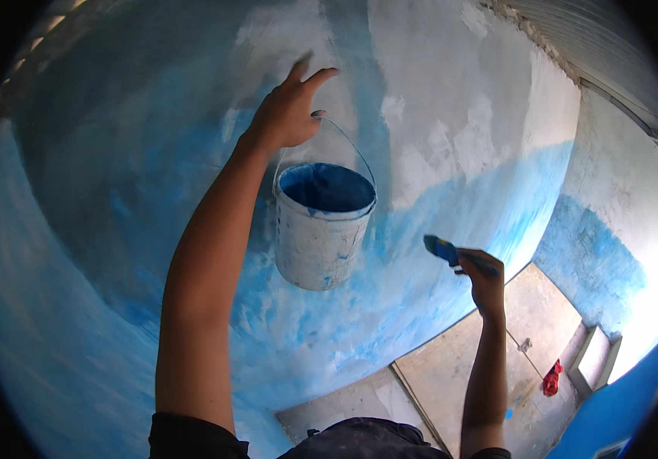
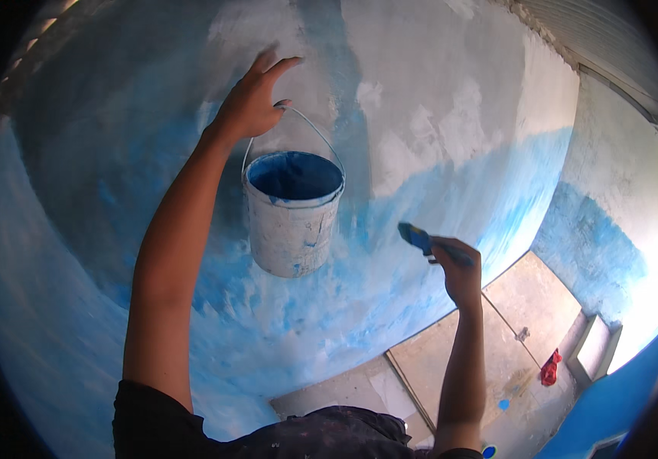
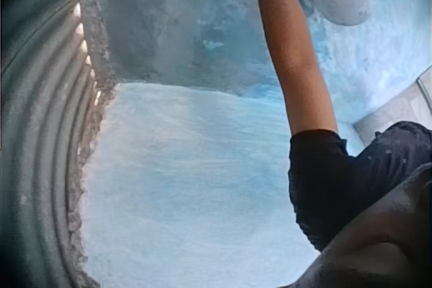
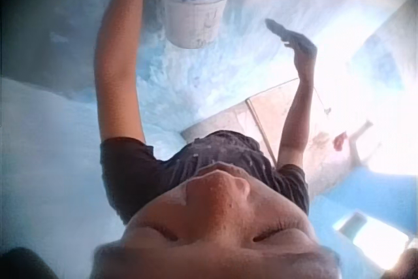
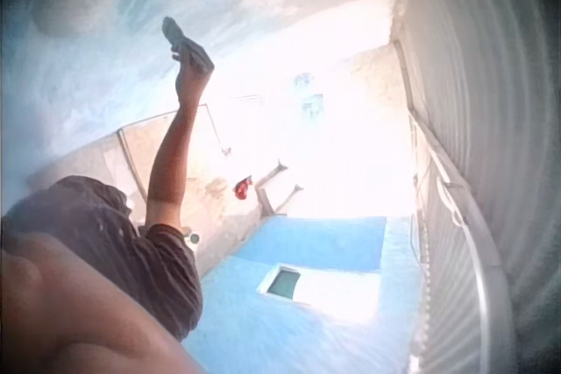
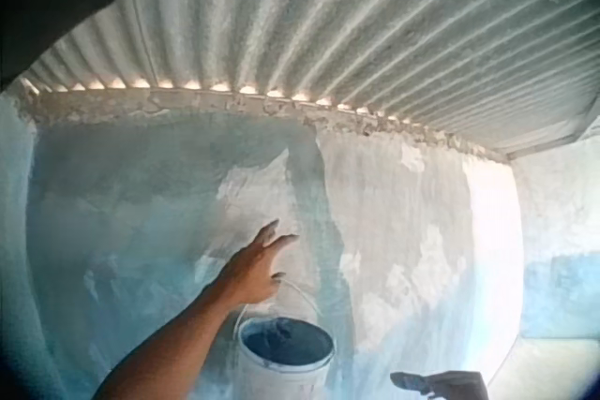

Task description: The person paints a concrete wall with blue paint using a brush, dipping the brush into a white paint bucket and applying strokes to the surface.

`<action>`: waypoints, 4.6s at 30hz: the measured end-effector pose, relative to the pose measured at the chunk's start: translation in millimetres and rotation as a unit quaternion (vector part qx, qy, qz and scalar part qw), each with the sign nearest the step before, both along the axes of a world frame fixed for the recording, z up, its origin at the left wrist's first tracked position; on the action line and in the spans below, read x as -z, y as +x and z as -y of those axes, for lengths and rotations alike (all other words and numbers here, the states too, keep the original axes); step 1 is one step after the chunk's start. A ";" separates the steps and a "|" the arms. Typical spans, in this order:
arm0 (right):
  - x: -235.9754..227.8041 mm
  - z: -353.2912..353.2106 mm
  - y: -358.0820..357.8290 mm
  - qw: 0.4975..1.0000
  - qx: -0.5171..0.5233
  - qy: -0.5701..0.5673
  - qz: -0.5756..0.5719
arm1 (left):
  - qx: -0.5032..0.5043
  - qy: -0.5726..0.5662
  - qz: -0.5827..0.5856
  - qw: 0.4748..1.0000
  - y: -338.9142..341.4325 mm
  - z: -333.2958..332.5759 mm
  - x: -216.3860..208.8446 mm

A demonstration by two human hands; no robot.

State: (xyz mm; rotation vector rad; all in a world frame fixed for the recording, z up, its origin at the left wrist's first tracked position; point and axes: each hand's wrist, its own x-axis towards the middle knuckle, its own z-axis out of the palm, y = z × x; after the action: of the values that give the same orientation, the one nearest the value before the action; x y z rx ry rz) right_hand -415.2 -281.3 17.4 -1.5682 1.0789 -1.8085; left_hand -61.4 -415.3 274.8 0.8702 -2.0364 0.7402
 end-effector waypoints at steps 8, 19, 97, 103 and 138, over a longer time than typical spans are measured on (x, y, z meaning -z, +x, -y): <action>92.2 -86.8 -5.4 0.931 0.037 -0.014 0.362 | 0.139 0.088 -0.120 0.979 -32.9 -70.9 83.3; 162.9 -38.3 21.9 0.936 0.004 0.126 0.329 | 0.356 0.270 -0.098 0.889 -97.7 -134.5 221.2; 73.1 -120.6 43.3 0.893 -0.068 0.133 -0.424 | 0.357 0.731 -0.188 0.551 -63.2 -185.9 413.1; 95.2 -114.6 31.7 0.845 -0.043 0.004 -0.534 | 0.328 0.715 -0.196 0.585 -63.7 -180.2 415.7; 171.3 -62.8 59.8 0.967 0.013 0.119 0.224 | 0.087 0.235 0.086 0.964 -57.5 -162.7 304.0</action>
State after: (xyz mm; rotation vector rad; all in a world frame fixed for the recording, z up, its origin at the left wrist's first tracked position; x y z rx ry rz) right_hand -355.4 -218.5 -154.0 -0.9478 1.0483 -1.8494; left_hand -118.9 -252.7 -29.2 0.8901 -2.4613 0.2381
